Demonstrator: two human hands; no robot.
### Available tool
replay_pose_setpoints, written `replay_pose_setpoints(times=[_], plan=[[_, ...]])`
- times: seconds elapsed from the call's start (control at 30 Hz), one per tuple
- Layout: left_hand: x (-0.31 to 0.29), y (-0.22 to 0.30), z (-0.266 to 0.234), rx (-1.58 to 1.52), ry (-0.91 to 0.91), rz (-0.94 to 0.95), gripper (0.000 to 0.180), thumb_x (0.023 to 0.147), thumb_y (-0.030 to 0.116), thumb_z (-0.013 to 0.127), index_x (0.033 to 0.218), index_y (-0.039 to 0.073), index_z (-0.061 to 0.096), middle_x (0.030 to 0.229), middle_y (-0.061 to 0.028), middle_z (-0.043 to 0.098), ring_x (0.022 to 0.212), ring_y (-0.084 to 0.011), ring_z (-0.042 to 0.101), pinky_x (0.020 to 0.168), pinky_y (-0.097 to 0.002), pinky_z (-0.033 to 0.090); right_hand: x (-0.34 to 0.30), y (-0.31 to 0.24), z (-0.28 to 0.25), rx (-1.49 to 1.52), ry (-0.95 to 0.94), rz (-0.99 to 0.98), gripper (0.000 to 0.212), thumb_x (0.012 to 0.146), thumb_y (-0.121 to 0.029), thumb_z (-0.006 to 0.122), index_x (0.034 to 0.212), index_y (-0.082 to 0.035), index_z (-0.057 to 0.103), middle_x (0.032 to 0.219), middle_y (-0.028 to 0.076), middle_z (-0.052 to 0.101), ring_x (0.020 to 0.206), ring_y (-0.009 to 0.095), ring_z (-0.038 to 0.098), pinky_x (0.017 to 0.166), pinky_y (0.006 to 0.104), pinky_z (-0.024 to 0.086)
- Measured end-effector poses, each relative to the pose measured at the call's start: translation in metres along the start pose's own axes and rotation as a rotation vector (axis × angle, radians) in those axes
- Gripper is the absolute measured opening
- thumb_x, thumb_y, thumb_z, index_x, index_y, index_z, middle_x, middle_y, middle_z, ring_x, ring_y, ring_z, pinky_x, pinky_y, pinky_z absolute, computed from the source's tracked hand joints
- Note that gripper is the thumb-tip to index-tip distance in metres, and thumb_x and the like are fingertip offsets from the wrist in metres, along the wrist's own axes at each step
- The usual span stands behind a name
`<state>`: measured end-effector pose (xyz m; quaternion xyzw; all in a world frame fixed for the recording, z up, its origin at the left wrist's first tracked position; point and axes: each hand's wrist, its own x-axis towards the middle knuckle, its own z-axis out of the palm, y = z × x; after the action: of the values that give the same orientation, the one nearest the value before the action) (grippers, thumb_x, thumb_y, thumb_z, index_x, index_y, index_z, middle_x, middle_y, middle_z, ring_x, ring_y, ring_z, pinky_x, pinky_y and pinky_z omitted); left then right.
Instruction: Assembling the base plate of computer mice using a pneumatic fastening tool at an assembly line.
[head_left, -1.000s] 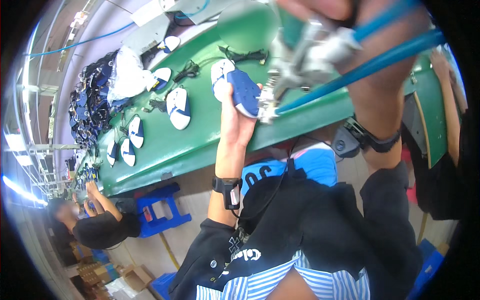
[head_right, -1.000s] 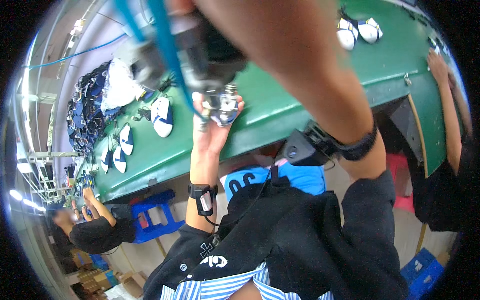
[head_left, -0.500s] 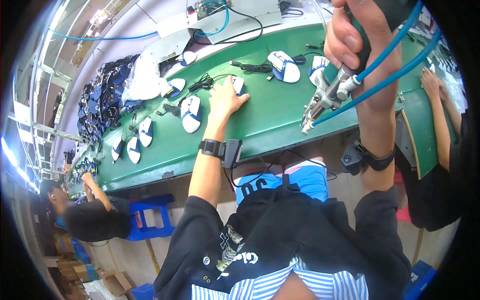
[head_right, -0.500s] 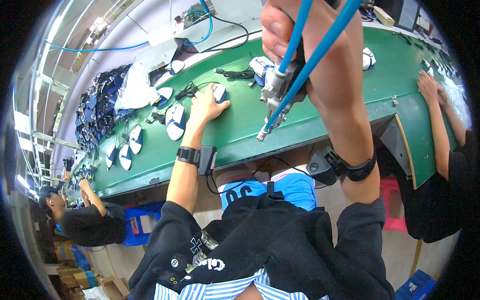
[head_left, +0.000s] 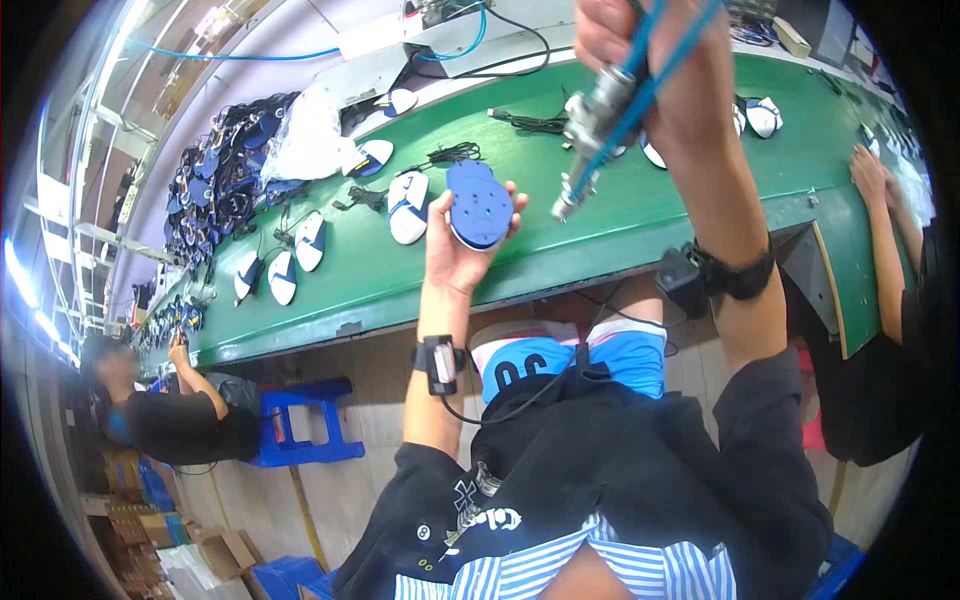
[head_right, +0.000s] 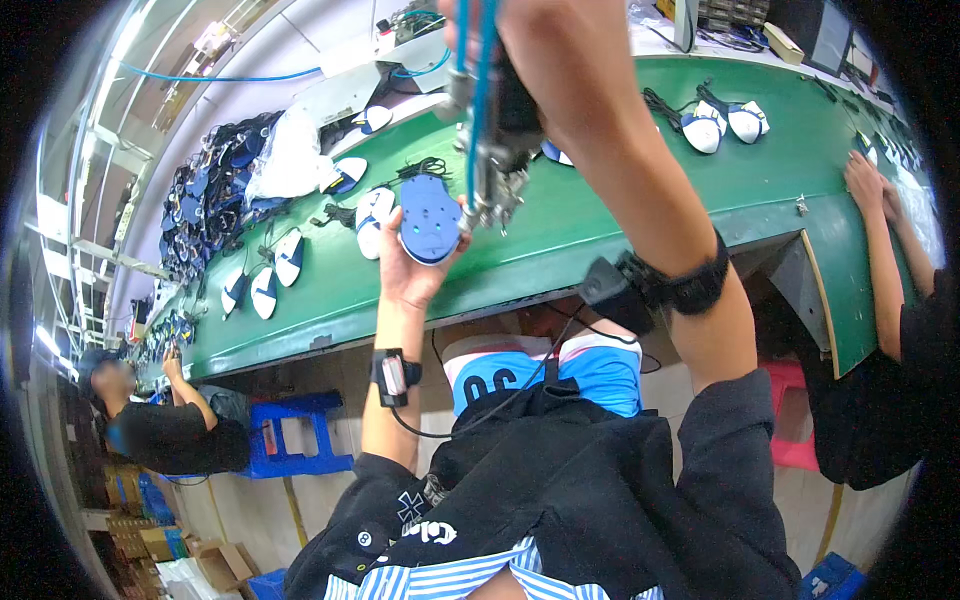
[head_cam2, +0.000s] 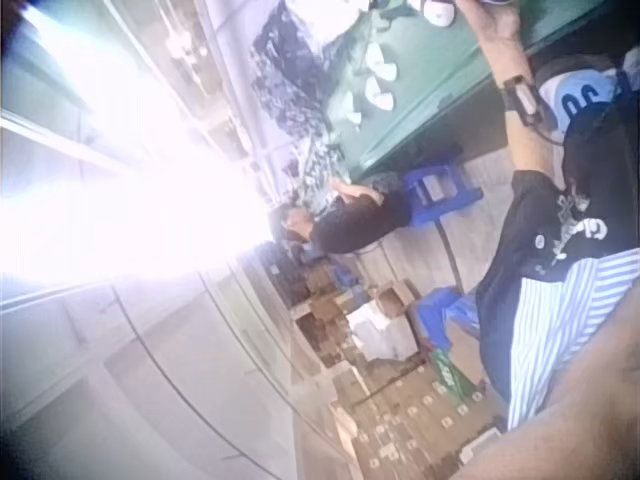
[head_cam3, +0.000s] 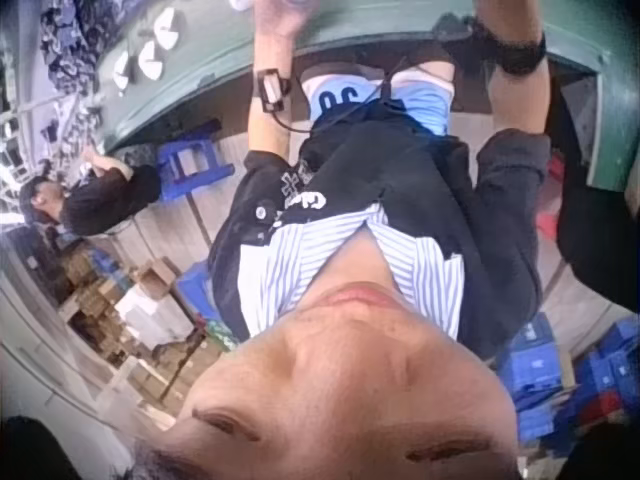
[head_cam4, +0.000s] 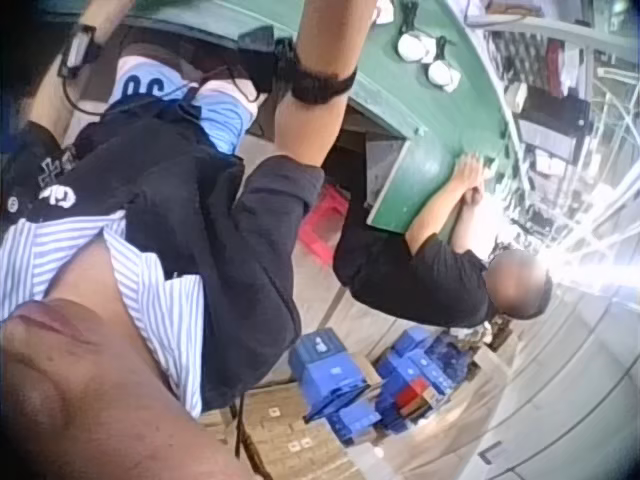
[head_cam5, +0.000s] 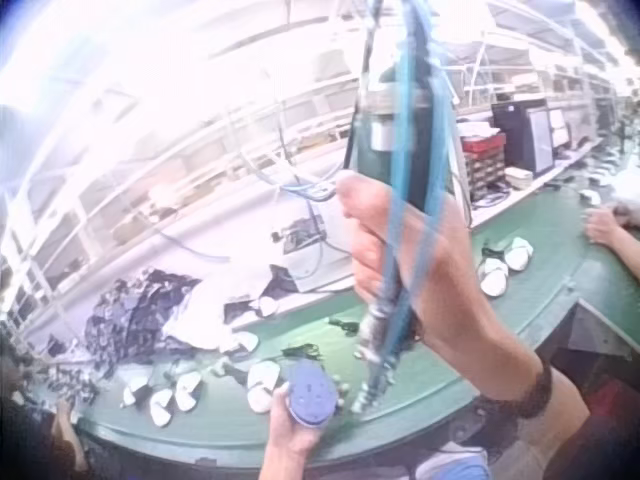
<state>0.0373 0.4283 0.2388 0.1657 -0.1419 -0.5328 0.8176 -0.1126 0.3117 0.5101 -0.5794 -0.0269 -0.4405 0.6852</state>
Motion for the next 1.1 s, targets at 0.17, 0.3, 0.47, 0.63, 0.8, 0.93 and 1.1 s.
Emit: replay_pose_setpoints(times=[0.17, 0.3, 0.47, 0.63, 0.8, 0.93, 1.1], plan=[[-0.009, -0.034, -0.001, -0.239, 0.086, 0.003, 0.069, 0.1, 0.058, 0.047, 0.139, 0.0, 0.046, 0.127, -0.024, 0.056, 0.113, -0.0394, 0.059, 0.098, -0.052, 0.053, 0.026, 0.036, 0.018, -0.128, -0.043, -0.001, 0.024, 0.096, -0.025, 0.067, 0.08, -0.01, 0.057, 0.063, -0.007, 0.047, 0.05, 0.002, 0.042, 0.045, 0.0201, 0.032], [-0.01, -0.032, -0.007, -0.253, 0.059, 0.007, 0.064, 0.1, 0.053, 0.051, 0.135, -0.001, 0.046, 0.12, -0.0217, 0.057, 0.103, -0.0341, 0.061, 0.088, -0.0459, 0.058, 0.025, 0.05, 0.021, 0.019, -0.165, -0.032, 0.021, 0.096, -0.023, 0.066, 0.083, -0.009, 0.057, 0.062, -0.007, 0.047, 0.05, 0.002, 0.042, 0.046, 0.0201, 0.032], [-0.011, -0.032, -0.006, -0.286, 0.115, -0.013, 0.06, 0.099, 0.05, 0.052, 0.134, 0.001, 0.047, 0.119, -0.0215, 0.058, 0.1, -0.0333, 0.063, 0.082, -0.043, 0.059, 0.032, 0.065, 0.023, -0.02, -0.052, 0.001, 0.018, 0.094, -0.021, 0.068, 0.085, -0.008, 0.058, 0.062, -0.006, 0.048, 0.05, 0.003, 0.044, 0.046, 0.0194, 0.034], [-0.011, -0.033, -0.005, -0.295, 0.074, -0.045, 0.058, 0.099, 0.051, 0.051, 0.133, 0.004, 0.049, 0.117, -0.0216, 0.06, 0.098, -0.0334, 0.065, 0.079, -0.0429, 0.059, 0.039, 0.085, 0.015, -0.053, 0.0, -0.043, 0.019, 0.093, -0.021, 0.069, 0.084, -0.008, 0.058, 0.061, -0.005, 0.049, 0.049, 0.005, 0.047, 0.045, 0.0202, 0.036], [-0.011, -0.033, 0.005, -0.201, 0.14, -0.039, 0.058, 0.099, 0.051, 0.048, 0.131, 0.003, 0.049, 0.116, -0.0217, 0.058, 0.095, -0.0316, 0.061, 0.076, -0.0392, 0.055, 0.039, 0.093, 0.015, -0.006, 0.02, -0.06, 0.024, 0.093, -0.022, 0.07, 0.078, -0.011, 0.055, 0.059, -0.003, 0.048, 0.048, 0.006, 0.047, 0.044, 0.022, 0.037], [-0.011, -0.031, 0.007, -0.192, 0.148, -0.043, 0.057, 0.099, 0.05, 0.048, 0.131, 0.003, 0.049, 0.115, -0.0218, 0.058, 0.094, -0.0313, 0.06, 0.076, -0.0389, 0.055, 0.038, 0.1, 0.014, 0.003, -0.021, -0.028, 0.027, 0.095, -0.021, 0.07, 0.075, -0.013, 0.053, 0.058, -0.005, 0.048, 0.046, 0.005, 0.045, 0.043, 0.0215, 0.036], [-0.012, -0.028, 0.006, -0.193, 0.134, -0.044, 0.057, 0.099, 0.05, 0.048, 0.131, 0.002, 0.049, 0.115, -0.022, 0.058, 0.094, -0.0313, 0.06, 0.075, -0.0388, 0.055, 0.039, 0.114, 0.015, 0.027, -0.051, -0.079, 0.027, 0.095, -0.018, 0.07, 0.074, -0.013, 0.053, 0.058, -0.006, 0.047, 0.045, 0.004, 0.044, 0.043, 0.0206, 0.035]])
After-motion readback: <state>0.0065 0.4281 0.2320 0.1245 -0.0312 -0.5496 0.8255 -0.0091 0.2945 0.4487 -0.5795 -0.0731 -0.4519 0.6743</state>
